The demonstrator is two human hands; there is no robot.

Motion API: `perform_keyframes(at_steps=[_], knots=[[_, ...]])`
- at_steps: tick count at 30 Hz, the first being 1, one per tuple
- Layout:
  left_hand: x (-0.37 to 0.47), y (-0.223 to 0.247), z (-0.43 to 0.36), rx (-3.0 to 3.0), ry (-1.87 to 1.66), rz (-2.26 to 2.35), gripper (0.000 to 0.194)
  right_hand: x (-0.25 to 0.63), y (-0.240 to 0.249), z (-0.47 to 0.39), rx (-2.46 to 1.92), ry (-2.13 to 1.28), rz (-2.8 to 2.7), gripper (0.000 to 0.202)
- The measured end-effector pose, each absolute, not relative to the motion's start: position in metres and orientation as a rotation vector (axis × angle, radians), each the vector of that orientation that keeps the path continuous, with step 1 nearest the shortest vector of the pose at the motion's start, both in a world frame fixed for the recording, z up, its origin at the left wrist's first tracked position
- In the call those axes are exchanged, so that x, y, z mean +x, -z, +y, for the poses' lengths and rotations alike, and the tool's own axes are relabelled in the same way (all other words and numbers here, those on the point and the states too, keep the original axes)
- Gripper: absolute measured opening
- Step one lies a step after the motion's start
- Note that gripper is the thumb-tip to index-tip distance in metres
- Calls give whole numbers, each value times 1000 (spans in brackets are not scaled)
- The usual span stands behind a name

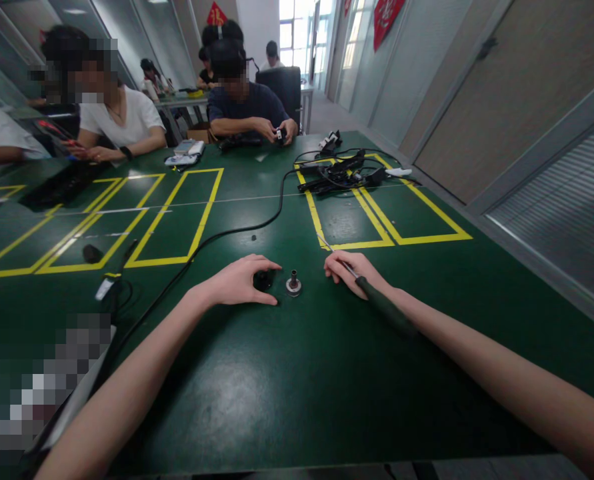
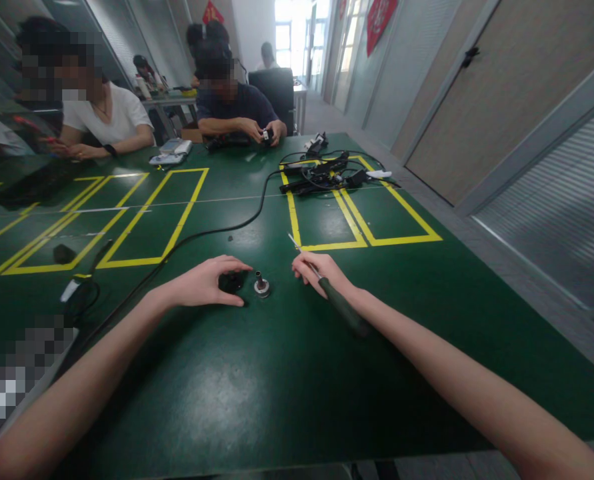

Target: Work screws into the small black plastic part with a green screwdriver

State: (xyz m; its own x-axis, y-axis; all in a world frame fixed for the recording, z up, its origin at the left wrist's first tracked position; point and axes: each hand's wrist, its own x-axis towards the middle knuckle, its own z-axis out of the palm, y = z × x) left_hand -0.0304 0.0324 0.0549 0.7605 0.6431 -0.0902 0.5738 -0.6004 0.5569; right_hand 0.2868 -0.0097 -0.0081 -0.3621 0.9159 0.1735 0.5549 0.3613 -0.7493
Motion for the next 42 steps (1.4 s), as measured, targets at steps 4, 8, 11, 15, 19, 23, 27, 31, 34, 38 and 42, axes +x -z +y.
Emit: perform_keyframes(at_steps=[4,8,11,15,19,23,27,31,34,38,42], knots=[[-34,-55,35,2370,-176,892,71,285,12,10,-1279,-680,-2253,36],[-36,-56,38,2342,-178,881,72,281,13,13,-1273,-568,-2416,36],[-29,-51,35,2324,-274,863,66,280,14,11,-1289,-501,-2476,36],[-12,-33,25,2355,-438,839,62,279,14,11,-1311,-445,-2526,36],[-1,-16,20,2388,-492,893,44,278,12,11,-1334,-411,-2549,35],[-1,-13,22,2365,-511,916,29,278,11,10,-1331,-395,-2553,34],[-6,-17,26,2333,-529,952,29,279,12,10,-1302,-385,-2547,33],[-17,-33,34,2311,-437,929,30,279,12,10,-1304,-389,-2537,33],[-35,-52,45,2212,-250,878,64,279,11,10,-1311,-392,-2541,34],[-69,-71,60,2090,-97,949,81,279,10,9,-1324,-396,-2547,34],[-93,-74,69,2133,-10,1003,77,279,12,10,-1318,-396,-2542,34]])
